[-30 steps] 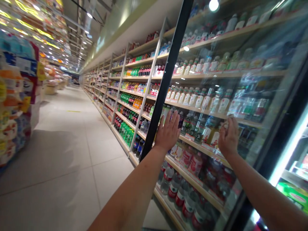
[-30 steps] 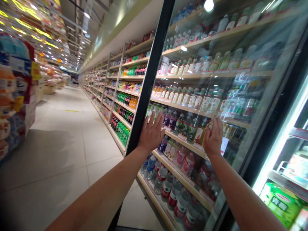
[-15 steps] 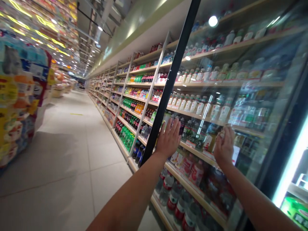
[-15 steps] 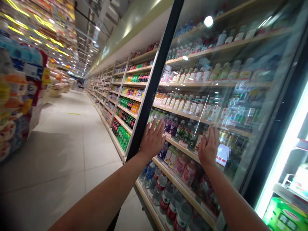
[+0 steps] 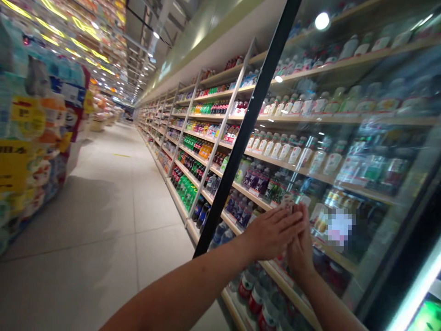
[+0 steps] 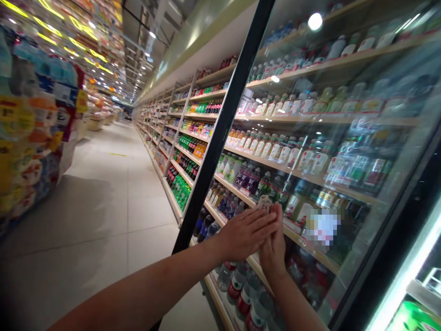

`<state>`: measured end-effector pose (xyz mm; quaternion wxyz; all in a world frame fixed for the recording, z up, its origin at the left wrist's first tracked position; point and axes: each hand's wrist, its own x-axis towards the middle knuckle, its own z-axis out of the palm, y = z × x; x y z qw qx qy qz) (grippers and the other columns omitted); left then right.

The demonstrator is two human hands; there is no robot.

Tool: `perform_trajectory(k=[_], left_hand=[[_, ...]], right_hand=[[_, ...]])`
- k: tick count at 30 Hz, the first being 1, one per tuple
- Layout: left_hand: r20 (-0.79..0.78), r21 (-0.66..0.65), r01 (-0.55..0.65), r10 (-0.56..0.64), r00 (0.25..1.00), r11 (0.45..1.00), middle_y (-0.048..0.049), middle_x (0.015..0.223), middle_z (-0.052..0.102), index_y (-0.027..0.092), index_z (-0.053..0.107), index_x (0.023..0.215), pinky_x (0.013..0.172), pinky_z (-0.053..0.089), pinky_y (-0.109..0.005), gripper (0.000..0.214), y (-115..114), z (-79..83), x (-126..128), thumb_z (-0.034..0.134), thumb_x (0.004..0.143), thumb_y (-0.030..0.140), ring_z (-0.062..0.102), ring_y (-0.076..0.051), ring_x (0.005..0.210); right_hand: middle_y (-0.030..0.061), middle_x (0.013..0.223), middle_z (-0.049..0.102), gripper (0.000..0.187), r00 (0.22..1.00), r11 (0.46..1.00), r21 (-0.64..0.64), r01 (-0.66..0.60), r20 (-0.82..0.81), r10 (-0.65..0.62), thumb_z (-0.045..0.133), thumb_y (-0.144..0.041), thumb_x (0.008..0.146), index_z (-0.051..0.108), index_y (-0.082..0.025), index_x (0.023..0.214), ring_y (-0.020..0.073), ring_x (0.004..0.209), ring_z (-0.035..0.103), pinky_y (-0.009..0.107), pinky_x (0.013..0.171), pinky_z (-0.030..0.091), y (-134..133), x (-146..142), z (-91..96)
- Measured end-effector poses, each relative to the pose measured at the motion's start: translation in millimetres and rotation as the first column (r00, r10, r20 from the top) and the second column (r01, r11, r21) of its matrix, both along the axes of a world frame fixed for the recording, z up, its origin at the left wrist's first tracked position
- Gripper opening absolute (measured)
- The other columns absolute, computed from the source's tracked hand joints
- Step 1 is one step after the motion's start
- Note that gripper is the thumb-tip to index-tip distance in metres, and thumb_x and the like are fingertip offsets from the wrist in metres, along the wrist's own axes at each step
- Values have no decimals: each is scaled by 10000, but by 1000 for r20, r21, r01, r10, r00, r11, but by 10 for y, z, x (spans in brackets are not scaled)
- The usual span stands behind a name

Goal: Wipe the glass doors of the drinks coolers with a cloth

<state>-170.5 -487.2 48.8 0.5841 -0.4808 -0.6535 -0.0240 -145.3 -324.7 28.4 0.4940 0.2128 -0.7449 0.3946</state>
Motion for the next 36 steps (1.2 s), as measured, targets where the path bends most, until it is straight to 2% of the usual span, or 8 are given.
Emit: perform_trajectory(k=[4, 8, 12, 20, 27, 30, 33, 36], left_hand=[[-58, 50, 38, -35, 998, 998, -63, 1508, 533, 142, 636, 1327, 1138, 432, -354, 338, 86, -24, -111, 458, 1052, 230, 469, -217, 1410], [-42, 68, 41, -38, 998, 997, -56, 1358, 627, 166, 718, 1098, 1056, 458, -372, 248, 95, -142, -114, 484, 1052, 236, 551, -233, 1310], [-61, 65, 18, -14, 998, 998, -56, 1401, 591, 195, 708, 1065, 1086, 424, -367, 197, 82, -211, -120, 522, 1044, 257, 526, -232, 1346], [-88, 271, -189, 220, 972, 944, -50, 1574, 456, 199, 598, 1378, 1132, 400, -393, 359, -216, 359, -226, 456, 1051, 244, 415, -244, 1449], [-127, 22, -125, 127, 984, 992, -86, 1616, 386, 121, 521, 1457, 1241, 328, -423, 473, -313, 173, -303, 505, 1005, 260, 312, -281, 1520], [-196, -74, -115, 99, 976, 991, -67, 1613, 394, 146, 495, 1471, 1260, 316, -409, 449, -463, 595, -429, 461, 1024, 162, 251, -243, 1547], [-102, 102, -151, 161, 982, 983, -84, 1620, 377, 111, 458, 1489, 1298, 246, -427, 480, -576, 1141, -501, 386, 1016, 76, 132, -232, 1574], [-3, 254, -179, 186, 983, 950, -110, 1627, 358, 83, 445, 1496, 1304, 231, -448, 484, -516, 1202, -484, 352, 1021, 64, 84, -243, 1579]], right_hand=[[116, 1673, 246, 696, 975, 982, -33, 187, -114, -189, 449, -410, 1029, 151, -251, 1637, 293, 1553, 247, 610, 1252, 246, 463, 69, 159], [205, 1671, 193, 684, 723, 709, 178, 683, -310, -618, 317, -463, 1060, 176, -113, 1630, 349, 1568, 158, 666, 1239, 184, 1029, -80, 242], [207, 1664, 213, 665, 594, 561, 217, 799, -423, -684, 286, -442, 1072, 130, -132, 1639, 349, 1564, 179, 669, 1214, 249, 1222, -240, 164], [212, 1607, 358, 626, 561, 567, 165, 807, -516, -647, 399, -323, 1044, 240, -140, 1621, 335, 1527, 304, 603, 1202, 333, 1166, -242, 124], [199, 1615, 349, 628, 568, 581, 154, 799, -508, -647, 399, -306, 1037, 240, -138, 1621, 330, 1525, 311, 592, 1207, 327, 1166, -275, 90], [192, 1610, 362, 637, 556, 570, 151, 808, -518, -650, 418, -293, 1032, 234, -144, 1623, 313, 1526, 313, 564, 1215, 328, 1169, -291, 84], [186, 1612, 362, 641, 559, 573, 146, 806, -503, -659, 420, -297, 1031, 228, -151, 1625, 306, 1530, 304, 561, 1220, 322, 1162, -296, 82], [176, 1626, 338, 647, 580, 586, 150, 796, -462, -671, 409, -306, 1033, 205, -166, 1631, 303, 1540, 281, 575, 1228, 304, 1155, -301, 70]])
